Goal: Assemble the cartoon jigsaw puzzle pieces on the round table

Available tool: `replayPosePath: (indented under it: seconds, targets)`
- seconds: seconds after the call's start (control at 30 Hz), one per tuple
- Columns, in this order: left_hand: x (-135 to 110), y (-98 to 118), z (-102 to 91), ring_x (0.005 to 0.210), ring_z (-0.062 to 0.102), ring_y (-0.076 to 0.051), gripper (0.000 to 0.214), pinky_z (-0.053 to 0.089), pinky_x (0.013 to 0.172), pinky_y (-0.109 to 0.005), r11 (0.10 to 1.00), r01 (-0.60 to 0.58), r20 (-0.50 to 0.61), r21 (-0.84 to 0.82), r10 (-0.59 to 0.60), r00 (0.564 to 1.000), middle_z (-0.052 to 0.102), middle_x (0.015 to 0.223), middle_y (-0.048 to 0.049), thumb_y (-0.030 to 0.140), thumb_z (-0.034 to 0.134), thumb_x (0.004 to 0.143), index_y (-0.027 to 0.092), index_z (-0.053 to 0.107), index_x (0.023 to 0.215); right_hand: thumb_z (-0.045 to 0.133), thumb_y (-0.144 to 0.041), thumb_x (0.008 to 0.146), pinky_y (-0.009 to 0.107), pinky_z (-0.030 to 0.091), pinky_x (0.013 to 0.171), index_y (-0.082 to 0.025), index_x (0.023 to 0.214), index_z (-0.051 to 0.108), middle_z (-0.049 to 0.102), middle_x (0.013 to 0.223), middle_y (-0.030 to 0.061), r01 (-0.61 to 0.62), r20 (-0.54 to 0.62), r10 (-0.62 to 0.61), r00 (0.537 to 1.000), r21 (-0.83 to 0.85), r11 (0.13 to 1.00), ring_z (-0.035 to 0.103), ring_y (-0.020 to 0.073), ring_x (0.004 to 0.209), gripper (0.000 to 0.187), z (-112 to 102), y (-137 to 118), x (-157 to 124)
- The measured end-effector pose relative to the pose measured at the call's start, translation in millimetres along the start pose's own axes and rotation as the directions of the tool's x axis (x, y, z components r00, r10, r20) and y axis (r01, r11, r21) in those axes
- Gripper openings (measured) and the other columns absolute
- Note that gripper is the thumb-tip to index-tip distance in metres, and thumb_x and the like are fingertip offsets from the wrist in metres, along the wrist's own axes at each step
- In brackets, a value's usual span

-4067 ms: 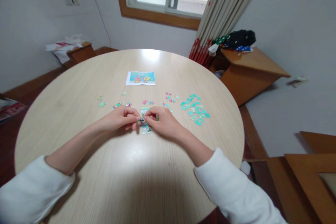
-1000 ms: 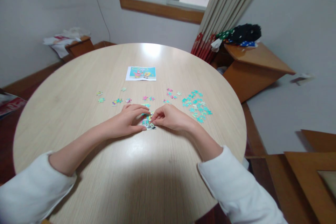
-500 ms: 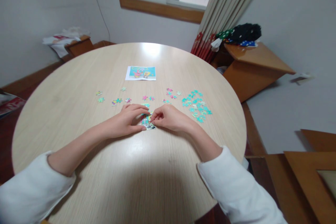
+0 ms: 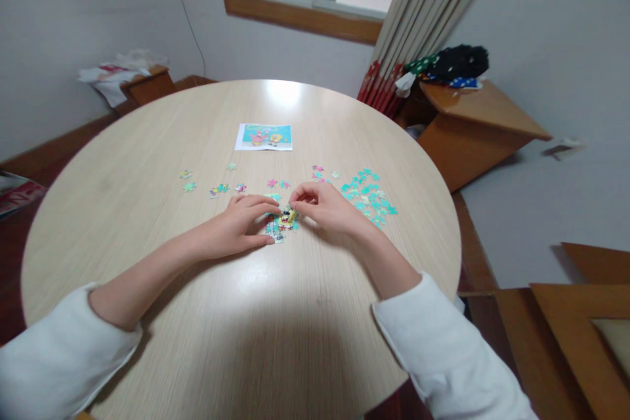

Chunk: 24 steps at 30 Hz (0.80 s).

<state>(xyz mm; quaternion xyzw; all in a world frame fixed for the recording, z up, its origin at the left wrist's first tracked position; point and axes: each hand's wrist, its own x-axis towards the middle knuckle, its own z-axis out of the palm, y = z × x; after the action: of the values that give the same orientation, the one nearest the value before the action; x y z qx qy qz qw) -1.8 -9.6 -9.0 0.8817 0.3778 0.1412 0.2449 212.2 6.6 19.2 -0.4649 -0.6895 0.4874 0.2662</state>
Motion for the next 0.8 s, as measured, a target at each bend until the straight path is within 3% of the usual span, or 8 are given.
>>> replayPosePath:
  seconds: [0.2, 0.67, 0.8]
  targets:
    - [0, 2, -2.2, 0.123, 0.046, -0.026, 0.036, 0.025, 0.105, -0.044, 1.000, 0.013, -0.002, 0.008, -0.013, 1.000, 0.058, 0.125, -0.0094, 0.030, 0.061, 0.080, 0.020, 0.057, 0.115, 0.057, -0.023, 0.080, 0.025, 0.047, 0.063, -0.018, 0.074, 0.052, 0.065, 0.061, 0.0003, -0.046, -0.068, 0.057, 0.996, 0.156, 0.987, 0.063, 0.0130, 0.063, 0.009, 3, 1, 1]
    - [0, 2, -2.6, 0.123, 0.046, -0.025, 0.037, 0.025, 0.106, -0.044, 1.000, -0.013, -0.008, 0.012, 0.013, 1.000, 0.058, 0.125, -0.0083, 0.026, 0.060, 0.080, 0.022, 0.059, 0.116, 0.060, -0.026, 0.077, 0.024, 0.046, 0.057, -0.017, 0.078, 0.057, 0.061, 0.053, -0.0028, -0.049, -0.017, 0.053, 0.998, 0.161, 0.986, 0.059, 0.0107, 0.052, 0.009, 10, 2, -2]
    - [-1, 1, -1.9, 0.122, 0.047, -0.026, 0.030, 0.025, 0.106, -0.045, 1.000, -0.015, -0.015, 0.018, 0.015, 1.000, 0.057, 0.125, -0.0097, 0.028, 0.060, 0.080, 0.021, 0.063, 0.109, 0.062, -0.028, 0.077, 0.025, 0.047, 0.055, -0.017, 0.080, 0.057, 0.060, 0.052, -0.0030, -0.050, -0.011, 0.052, 0.999, 0.138, 0.989, 0.060, 0.0115, 0.051, 0.012, 10, 4, -2]
